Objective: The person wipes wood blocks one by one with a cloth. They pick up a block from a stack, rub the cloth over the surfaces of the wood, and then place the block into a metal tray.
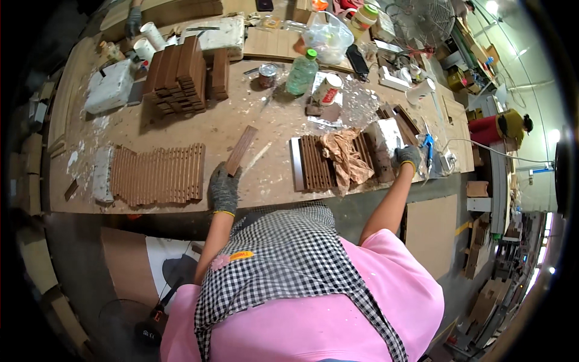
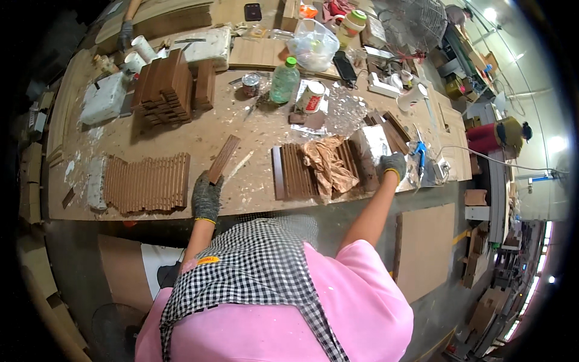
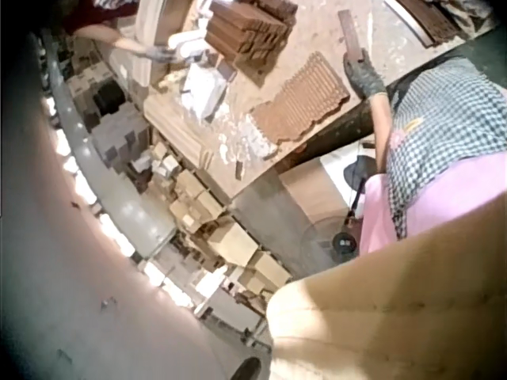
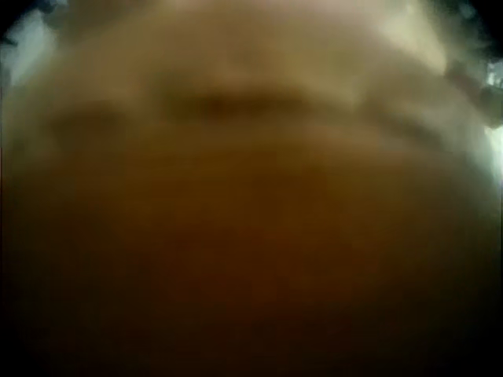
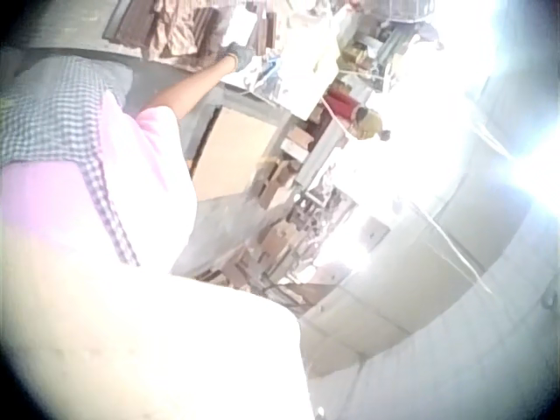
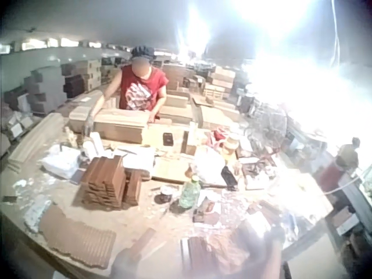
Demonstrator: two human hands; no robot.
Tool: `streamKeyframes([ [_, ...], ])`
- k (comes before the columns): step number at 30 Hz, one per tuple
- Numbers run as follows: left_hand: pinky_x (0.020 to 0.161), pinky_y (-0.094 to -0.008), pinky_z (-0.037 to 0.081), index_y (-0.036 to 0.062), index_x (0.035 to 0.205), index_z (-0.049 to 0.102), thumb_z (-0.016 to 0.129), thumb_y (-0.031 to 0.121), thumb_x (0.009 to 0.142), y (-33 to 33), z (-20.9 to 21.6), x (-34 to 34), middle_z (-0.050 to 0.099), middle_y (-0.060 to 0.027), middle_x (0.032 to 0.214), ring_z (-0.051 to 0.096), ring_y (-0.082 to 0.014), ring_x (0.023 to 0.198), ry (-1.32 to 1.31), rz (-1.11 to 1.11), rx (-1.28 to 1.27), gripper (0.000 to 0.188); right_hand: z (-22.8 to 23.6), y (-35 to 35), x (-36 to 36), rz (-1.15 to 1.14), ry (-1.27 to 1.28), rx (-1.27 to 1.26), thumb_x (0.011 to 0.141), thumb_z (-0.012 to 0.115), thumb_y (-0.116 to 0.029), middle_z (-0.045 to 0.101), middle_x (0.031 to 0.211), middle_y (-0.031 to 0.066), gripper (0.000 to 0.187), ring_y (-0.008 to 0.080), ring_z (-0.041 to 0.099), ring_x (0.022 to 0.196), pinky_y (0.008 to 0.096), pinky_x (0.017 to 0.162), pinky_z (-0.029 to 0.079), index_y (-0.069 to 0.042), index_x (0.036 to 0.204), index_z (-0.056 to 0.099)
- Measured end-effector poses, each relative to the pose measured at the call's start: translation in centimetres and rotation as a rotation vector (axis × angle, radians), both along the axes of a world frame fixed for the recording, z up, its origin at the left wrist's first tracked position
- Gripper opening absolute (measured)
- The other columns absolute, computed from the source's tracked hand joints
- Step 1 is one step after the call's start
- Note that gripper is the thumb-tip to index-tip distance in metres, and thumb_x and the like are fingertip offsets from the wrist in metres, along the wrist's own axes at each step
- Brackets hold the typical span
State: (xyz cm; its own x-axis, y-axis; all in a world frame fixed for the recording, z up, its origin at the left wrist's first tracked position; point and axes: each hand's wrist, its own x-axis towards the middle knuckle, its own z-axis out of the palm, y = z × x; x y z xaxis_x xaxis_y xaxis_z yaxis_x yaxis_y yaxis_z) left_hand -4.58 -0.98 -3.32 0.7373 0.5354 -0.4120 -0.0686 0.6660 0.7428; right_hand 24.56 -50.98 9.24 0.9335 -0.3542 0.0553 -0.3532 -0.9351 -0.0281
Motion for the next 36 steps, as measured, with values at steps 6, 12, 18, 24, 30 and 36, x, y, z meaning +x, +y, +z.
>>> streamKeyframes([
  [6, 0.1, -0.0451, 0.054, -0.0139, 0.129, 0.049, 0.058, 0.019, 0.1, 0.4, -3.3, -0.4, 0.051, -0.0222, 0.126, 0.052, -0.0302, 0.115, -0.031, 0.107, -0.059, 0.045, 4.2, 5.6, 0.8, 0.012, 0.105, -0.007, 0.084, 0.07, -0.034, 0.07, 0.108, 0.0259, 0.043, 0.0409, 0.067, 0.104, 0.0466, 0.088, 0.053, 0.003, 0.105, 0.072],
  [12, 0.106, -0.0424, 0.051, -0.0116, 0.138, 0.043, 0.055, 0.023, 0.102, 0.8, -1.4, 1.0, 0.047, -0.0228, 0.138, 0.049, -0.0309, 0.125, 0.088, 0.039, 0.015, 0.051, 0.3, 25.3, -7.3, 0.584, 0.341, 1.453, 0.092, 0.071, -0.012, 0.068, 0.089, 0.001, 0.023, 0.0104, 0.061, 0.074, 0.0255, 0.066, 0.053, -0.005, 0.115, 0.068],
  [18, 0.093, -0.0401, 0.058, -0.0128, 0.126, 0.053, 0.058, 0.016, 0.099, 0.4, -2.2, 1.4, 0.054, -0.0239, 0.125, 0.055, -0.0322, 0.113, 0.087, 0.102, 0.2, 0.04, -8.3, 36.8, -10.3, 0.709, 0.502, 1.094, 0.092, 0.072, -0.021, 0.074, 0.095, 0.0104, 0.033, 0.0154, 0.069, 0.082, 0.0306, 0.072, 0.056, -0.006, 0.121, 0.07],
  [24, 0.095, -0.0442, 0.057, -0.0124, 0.128, 0.051, 0.057, 0.015, 0.098, 0.2, -1.5, 0.7, 0.052, -0.0244, 0.128, 0.053, -0.0343, 0.116, 0.079, 0.165, -0.015, 0.041, -7.5, 38.1, -11.6, 0.69, 0.606, 1.029, 0.092, 0.07, -0.028, 0.073, 0.114, 0.014, 0.038, 0.028, 0.072, 0.098, 0.0355, 0.086, 0.055, -0.012, 0.126, 0.068],
  [30, 0.099, -0.047, 0.055, -0.0106, 0.135, 0.047, 0.055, 0.016, 0.1, 0.1, 0.1, 1.0, 0.049, -0.0244, 0.132, 0.051, -0.0347, 0.12, 0.073, 0.222, -0.209, 0.044, -8.0, 37.8, -10.7, 0.828, 0.595, 1.028, 0.095, 0.07, -0.026, 0.075, 0.111, 0.0116, 0.037, 0.0162, 0.071, 0.093, 0.0309, 0.082, 0.056, -0.012, 0.128, 0.068],
  [36, 0.099, -0.047, 0.055, -0.0101, 0.135, 0.048, 0.055, 0.017, 0.101, -0.1, 0.3, 0.8, 0.05, -0.0236, 0.132, 0.052, -0.0347, 0.119, 0.06, 0.217, -0.181, 0.045, -9.5, 37.6, -9.8, 0.846, 0.531, 1.05, 0.093, 0.068, -0.016, 0.073, 0.114, 0.0128, 0.034, 0.0203, 0.072, 0.095, 0.0329, 0.085, 0.055, -0.015, 0.126, 0.069],
])
